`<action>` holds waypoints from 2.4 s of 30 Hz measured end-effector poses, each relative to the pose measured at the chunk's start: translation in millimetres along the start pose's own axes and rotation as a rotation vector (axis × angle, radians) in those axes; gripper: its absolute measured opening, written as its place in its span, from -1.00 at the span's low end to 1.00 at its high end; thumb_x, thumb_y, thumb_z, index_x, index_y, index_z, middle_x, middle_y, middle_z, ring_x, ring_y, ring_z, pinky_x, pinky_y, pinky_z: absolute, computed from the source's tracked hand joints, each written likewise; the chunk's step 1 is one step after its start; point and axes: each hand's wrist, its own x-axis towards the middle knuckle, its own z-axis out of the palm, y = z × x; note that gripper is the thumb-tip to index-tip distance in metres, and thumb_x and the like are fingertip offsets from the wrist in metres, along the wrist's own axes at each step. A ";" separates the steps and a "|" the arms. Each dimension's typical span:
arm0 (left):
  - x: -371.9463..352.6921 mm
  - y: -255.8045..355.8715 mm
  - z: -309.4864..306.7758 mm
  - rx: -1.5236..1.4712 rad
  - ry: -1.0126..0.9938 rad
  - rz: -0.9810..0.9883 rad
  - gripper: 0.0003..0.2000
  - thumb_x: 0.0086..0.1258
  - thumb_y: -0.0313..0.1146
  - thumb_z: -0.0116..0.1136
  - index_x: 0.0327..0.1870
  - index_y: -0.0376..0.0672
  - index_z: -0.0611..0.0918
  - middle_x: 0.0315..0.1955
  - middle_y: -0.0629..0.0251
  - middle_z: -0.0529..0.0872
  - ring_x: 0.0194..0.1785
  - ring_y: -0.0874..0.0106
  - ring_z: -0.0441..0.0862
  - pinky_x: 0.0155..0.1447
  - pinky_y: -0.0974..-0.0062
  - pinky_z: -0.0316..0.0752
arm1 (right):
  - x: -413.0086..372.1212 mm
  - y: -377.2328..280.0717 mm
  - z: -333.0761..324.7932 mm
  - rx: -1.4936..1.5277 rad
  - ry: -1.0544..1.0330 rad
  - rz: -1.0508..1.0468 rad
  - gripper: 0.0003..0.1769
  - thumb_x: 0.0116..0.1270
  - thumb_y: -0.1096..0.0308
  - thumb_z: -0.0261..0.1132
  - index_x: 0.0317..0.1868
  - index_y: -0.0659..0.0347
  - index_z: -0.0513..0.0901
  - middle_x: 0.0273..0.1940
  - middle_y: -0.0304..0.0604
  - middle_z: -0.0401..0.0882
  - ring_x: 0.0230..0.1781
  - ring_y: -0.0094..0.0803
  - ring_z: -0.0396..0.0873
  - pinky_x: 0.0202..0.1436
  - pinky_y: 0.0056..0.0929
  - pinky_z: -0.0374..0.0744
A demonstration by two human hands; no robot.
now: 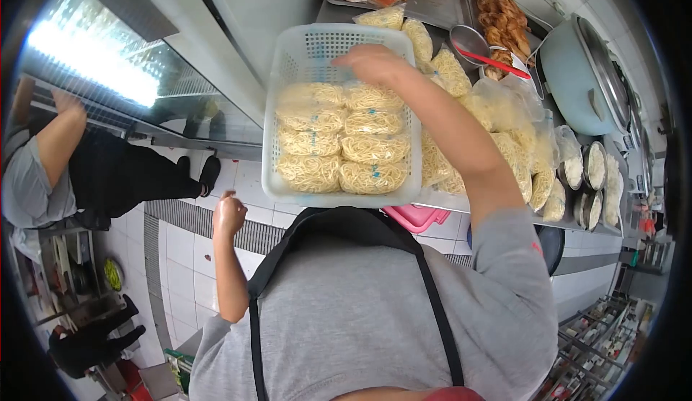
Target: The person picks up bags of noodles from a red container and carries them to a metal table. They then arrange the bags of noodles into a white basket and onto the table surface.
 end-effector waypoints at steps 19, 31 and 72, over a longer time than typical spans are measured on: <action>24.6 131.6 -84.8 -0.155 0.589 0.410 -0.74 0.13 -0.58 0.15 -0.13 -0.22 0.53 0.04 0.07 0.51 -0.10 0.12 0.59 -0.08 0.33 0.49 | -140.2 41.0 -38.8 -0.188 0.771 0.281 -0.59 -0.02 0.28 0.37 -0.11 0.21 0.58 -0.06 -0.04 0.49 0.01 -0.12 0.44 0.01 -0.21 0.45; 55.8 251.6 -92.2 -0.388 0.481 1.079 -0.91 0.14 -0.43 0.23 -0.38 -0.23 0.62 -0.36 0.19 0.66 -0.26 0.20 0.61 -0.19 0.38 0.51 | -207.1 99.9 -1.8 -0.500 0.882 0.477 -0.74 0.12 0.18 0.34 -0.34 0.20 0.61 -0.37 -0.14 0.48 -0.27 -0.14 0.43 -0.16 -0.20 0.42; 66.9 282.0 -80.2 -0.985 -0.295 0.969 -0.53 0.25 -0.16 0.21 0.14 -0.18 0.50 0.01 0.19 0.59 0.07 0.40 0.52 0.10 0.49 0.39 | -175.0 -63.2 -67.3 0.697 1.007 0.120 -0.81 -0.01 0.50 0.42 -0.35 0.29 0.61 -0.10 -0.13 0.55 -0.25 -0.39 0.57 -0.24 -0.52 0.54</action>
